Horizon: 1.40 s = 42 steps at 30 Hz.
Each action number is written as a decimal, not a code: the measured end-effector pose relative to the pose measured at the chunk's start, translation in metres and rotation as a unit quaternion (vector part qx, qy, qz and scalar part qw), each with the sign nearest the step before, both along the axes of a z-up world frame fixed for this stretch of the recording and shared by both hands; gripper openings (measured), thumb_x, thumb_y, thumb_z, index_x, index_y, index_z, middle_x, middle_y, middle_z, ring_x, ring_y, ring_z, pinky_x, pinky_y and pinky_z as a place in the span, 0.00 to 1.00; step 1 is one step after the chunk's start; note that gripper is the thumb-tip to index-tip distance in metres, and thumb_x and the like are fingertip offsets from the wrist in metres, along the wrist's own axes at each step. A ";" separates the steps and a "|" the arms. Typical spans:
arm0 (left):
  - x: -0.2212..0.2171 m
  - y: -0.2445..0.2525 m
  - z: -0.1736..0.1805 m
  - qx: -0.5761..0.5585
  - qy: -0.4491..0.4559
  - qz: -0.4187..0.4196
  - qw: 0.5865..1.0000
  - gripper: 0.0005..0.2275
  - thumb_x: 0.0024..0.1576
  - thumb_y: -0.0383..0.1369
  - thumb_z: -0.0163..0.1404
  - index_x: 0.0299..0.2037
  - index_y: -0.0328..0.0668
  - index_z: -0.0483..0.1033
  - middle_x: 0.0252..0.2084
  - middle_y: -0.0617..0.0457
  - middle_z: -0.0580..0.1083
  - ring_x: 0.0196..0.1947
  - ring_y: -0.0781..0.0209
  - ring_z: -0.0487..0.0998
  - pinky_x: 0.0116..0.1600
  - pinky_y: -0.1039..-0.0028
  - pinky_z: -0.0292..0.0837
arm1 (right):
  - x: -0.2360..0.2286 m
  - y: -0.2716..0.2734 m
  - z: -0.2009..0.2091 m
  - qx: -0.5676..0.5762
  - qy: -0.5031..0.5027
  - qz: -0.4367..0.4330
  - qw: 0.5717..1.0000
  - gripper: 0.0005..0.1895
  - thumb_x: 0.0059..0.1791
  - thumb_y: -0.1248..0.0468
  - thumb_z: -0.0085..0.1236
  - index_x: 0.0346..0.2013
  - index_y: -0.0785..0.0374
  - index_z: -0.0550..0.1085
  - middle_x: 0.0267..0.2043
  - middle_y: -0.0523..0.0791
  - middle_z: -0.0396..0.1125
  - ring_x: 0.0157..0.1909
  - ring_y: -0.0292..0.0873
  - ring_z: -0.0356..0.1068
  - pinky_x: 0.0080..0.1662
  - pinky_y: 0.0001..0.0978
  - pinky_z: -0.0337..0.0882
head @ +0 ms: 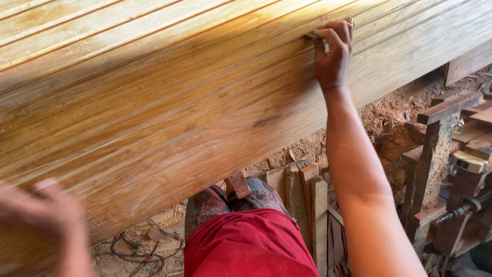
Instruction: The person sands a large wooden plank using a sanding block. They move the block back and forth along the grain to smooth the surface. Another person is also seen sanding a nearby plank.
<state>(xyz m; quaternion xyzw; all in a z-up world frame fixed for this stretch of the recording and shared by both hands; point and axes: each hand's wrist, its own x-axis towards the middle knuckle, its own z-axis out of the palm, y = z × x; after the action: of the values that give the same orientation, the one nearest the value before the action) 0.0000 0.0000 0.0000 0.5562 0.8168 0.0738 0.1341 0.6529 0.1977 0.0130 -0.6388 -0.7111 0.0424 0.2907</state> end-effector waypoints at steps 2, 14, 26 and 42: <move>0.086 0.026 -0.003 0.035 -0.050 -0.092 0.994 0.33 0.69 0.38 0.45 0.83 0.35 0.47 0.84 0.32 0.42 0.82 0.37 0.38 0.84 0.51 0.34 | -0.033 0.004 -0.007 0.048 -0.005 0.037 0.998 0.08 0.55 0.74 0.57 0.35 0.58 0.78 0.41 0.44 0.72 0.52 0.46 0.72 0.70 0.65 0.49; 0.325 0.120 0.023 0.055 -0.064 -0.215 0.973 0.35 0.64 0.50 0.46 0.76 0.34 0.55 0.78 0.34 0.51 0.79 0.37 0.49 0.78 0.43 0.38 | -0.012 0.011 0.000 0.003 -0.009 0.130 0.991 0.08 0.45 0.73 0.56 0.38 0.62 0.77 0.41 0.50 0.66 0.49 0.56 0.66 0.62 0.52 0.64; 0.327 0.115 0.024 0.067 -0.030 -0.215 0.974 0.33 0.64 0.47 0.48 0.76 0.37 0.58 0.79 0.36 0.54 0.79 0.37 0.52 0.79 0.43 0.42 | -0.041 -0.006 -0.036 0.014 0.006 0.200 0.980 0.10 0.50 0.66 0.60 0.45 0.56 0.80 0.48 0.46 0.69 0.55 0.51 0.67 0.68 0.58 0.60; 0.329 0.112 0.022 0.061 -0.024 -0.208 0.976 0.33 0.63 0.45 0.49 0.76 0.36 0.60 0.79 0.36 0.54 0.80 0.37 0.51 0.80 0.44 0.40 | 0.145 0.014 -0.001 0.038 -0.083 0.197 0.976 0.02 0.57 0.69 0.63 0.43 0.59 0.81 0.44 0.44 0.67 0.51 0.48 0.66 0.66 0.52 0.64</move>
<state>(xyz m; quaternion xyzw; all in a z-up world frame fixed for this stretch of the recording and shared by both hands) 0.3292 0.1123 0.0216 0.7191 0.6737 0.1078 0.1318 0.7976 0.2116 0.0115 -0.4758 -0.8457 0.0184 0.2410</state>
